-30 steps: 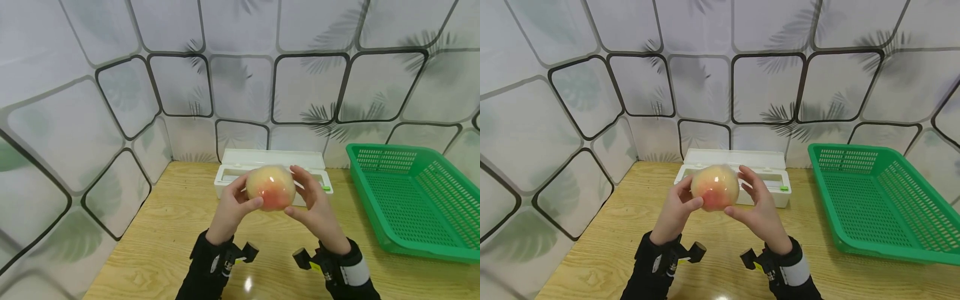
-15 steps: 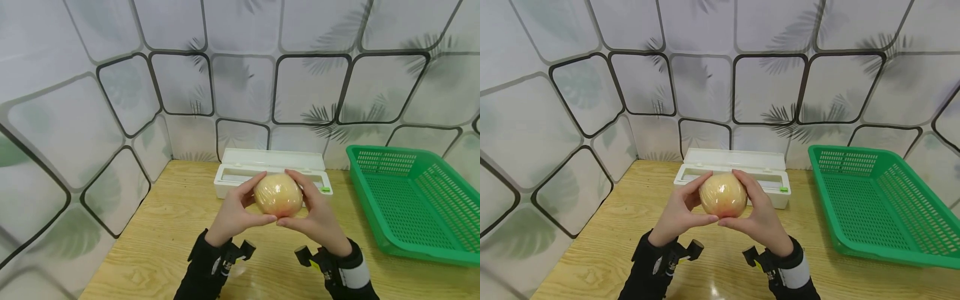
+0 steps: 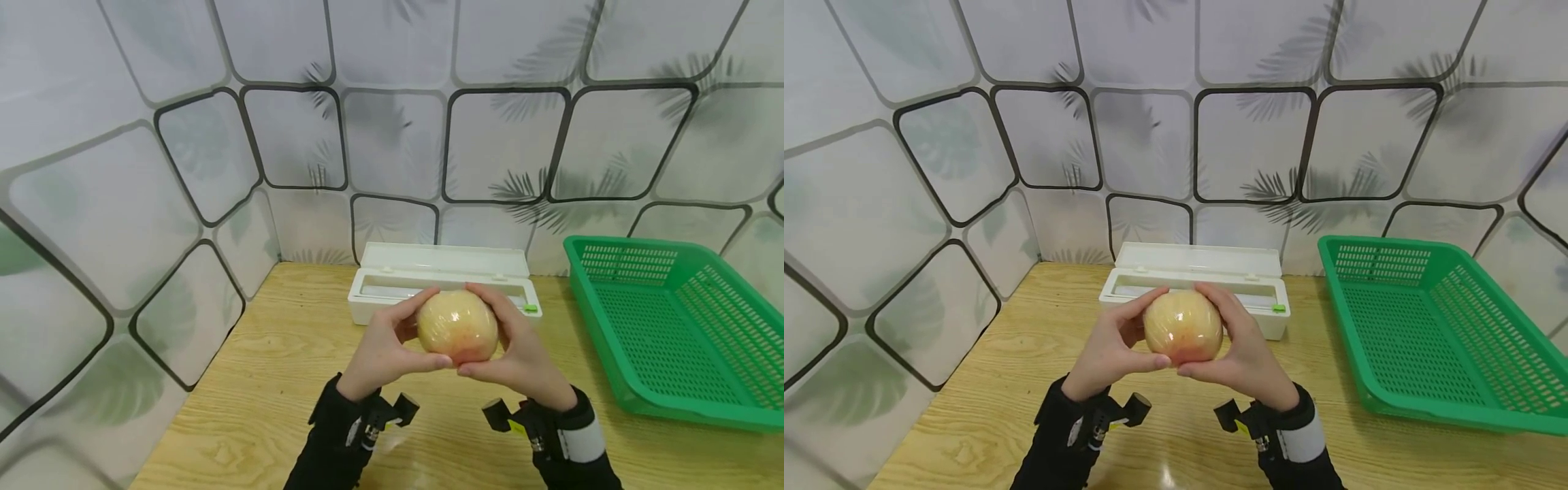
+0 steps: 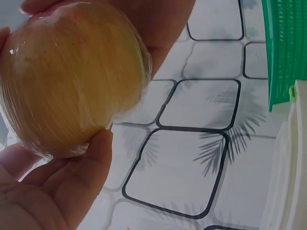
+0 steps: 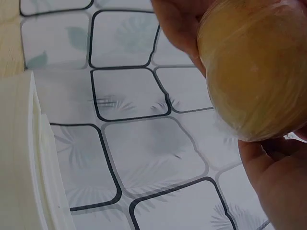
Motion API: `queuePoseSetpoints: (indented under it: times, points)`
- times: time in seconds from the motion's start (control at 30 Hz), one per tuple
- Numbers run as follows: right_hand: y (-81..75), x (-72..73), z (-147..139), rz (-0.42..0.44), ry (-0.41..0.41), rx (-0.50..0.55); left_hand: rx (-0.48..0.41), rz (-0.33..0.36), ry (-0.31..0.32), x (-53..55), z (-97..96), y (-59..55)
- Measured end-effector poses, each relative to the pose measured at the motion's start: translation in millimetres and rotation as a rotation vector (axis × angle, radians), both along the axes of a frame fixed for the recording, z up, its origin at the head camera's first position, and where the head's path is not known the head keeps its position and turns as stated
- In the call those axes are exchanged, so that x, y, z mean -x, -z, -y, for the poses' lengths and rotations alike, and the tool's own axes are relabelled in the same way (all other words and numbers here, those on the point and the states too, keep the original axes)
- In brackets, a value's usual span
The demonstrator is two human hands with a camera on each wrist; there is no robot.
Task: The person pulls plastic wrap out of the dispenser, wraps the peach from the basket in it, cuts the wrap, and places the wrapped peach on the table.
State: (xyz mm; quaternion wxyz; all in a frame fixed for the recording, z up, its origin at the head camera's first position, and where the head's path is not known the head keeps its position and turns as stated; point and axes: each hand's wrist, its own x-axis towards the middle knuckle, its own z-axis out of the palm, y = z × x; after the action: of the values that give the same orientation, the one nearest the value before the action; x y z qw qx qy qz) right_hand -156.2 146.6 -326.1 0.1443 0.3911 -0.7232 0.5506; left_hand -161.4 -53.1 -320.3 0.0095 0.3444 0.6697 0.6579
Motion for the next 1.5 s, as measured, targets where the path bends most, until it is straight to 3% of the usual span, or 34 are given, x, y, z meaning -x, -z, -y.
queuePoseSetpoints:
  times: [0.37, 0.5, 0.6, 0.87, 1.1, 1.2, 1.33, 1.43, 1.5]
  points:
    - [1.7, -0.5, -4.3, 0.227, -0.13, 0.092, -0.008, 0.067, 0.039, 0.1, -3.2, 3.6]
    - [5.2, 3.0, -5.5, 0.231, -0.233, 0.181, -0.115, 0.163, 0.052, 0.1, -5.4, 5.0]
    - [5.9, 4.7, -6.2, 0.195, -0.263, 0.208, -0.225, 0.212, 0.053, 1.2, -7.4, 6.1]
    - [-0.2, 5.0, -11.6, -0.036, -0.145, 0.192, -0.316, 0.258, -0.001, 2.9, -9.2, 6.5]
    - [-7.1, 1.1, -17.1, -0.048, -0.025, 0.068, -0.343, 0.33, -0.041, 2.3, -10.3, 6.0]
    - [-7.0, 1.1, -17.5, -0.08, 0.013, 0.061, -0.312, 0.307, -0.004, 1.7, -6.5, 5.3]
    - [-6.5, 1.3, -20.0, -0.105, 0.037, 0.085, -0.22, 0.219, 0.054, 2.3, 2.9, 3.3]
    - [-5.9, 1.7, -20.9, -0.093, 0.039, 0.099, -0.129, 0.135, 0.016, 4.1, 8.3, 1.6]
    - [-5.1, 2.2, -20.8, -0.079, 0.059, 0.083, -0.066, 0.095, -0.047, 5.6, 10.2, 0.8]
